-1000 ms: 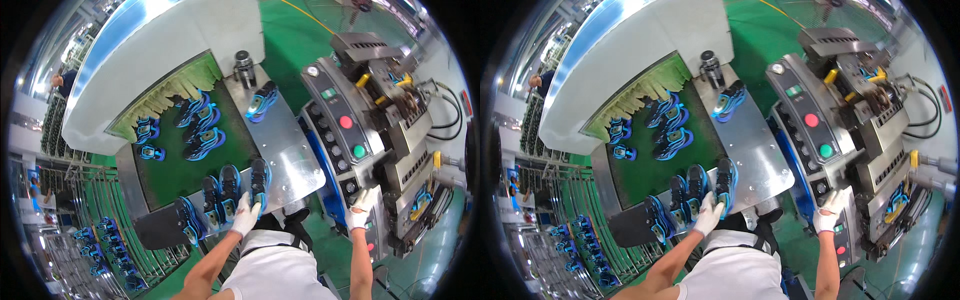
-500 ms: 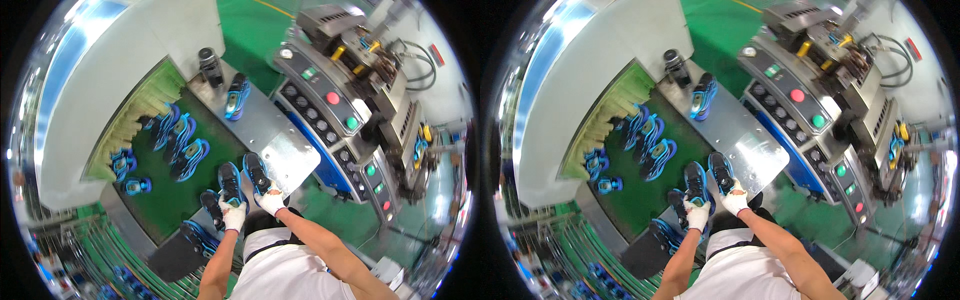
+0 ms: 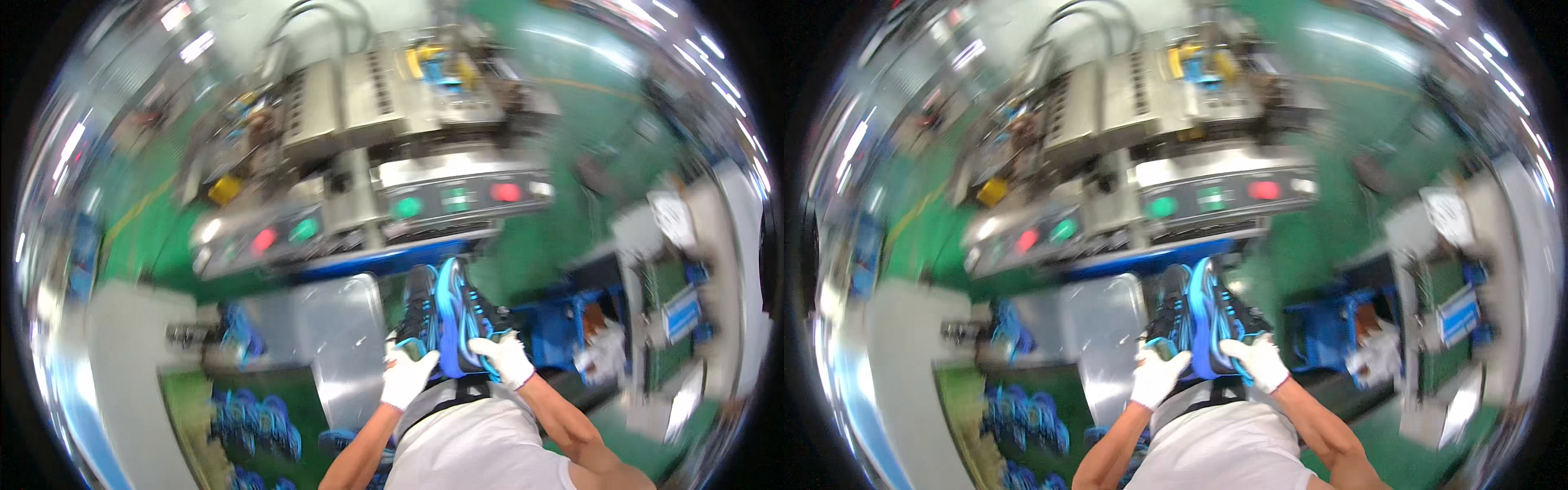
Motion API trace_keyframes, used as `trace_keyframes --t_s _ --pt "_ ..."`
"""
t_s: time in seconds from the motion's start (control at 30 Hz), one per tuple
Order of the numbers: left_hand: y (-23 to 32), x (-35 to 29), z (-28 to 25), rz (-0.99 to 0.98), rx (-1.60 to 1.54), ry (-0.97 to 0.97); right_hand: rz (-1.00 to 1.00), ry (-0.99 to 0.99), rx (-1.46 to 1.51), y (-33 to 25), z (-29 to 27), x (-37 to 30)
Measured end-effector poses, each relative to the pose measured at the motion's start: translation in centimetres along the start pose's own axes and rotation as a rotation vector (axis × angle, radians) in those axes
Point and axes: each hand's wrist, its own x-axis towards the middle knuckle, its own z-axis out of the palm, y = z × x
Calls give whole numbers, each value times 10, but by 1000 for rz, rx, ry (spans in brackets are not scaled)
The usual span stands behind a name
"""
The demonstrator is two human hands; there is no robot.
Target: The person operates a shoe pressing machine by loading shoes onto molds, activating the press using control buttons, and unloading the pressed shoes onto a conveyor.
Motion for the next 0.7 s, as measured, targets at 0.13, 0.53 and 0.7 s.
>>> trace_keyframes --t_s 0.13,0.53,0.7 --pt "69 17 2 303 30 -13 -54 372 276 11 -30 1" --pt "349 33 189 1195 222 -494 123 1407 -78 -70 -222 -122" --pt "404 41 300 1329 323 -451 319 1457 -341 -38 -334 -68"
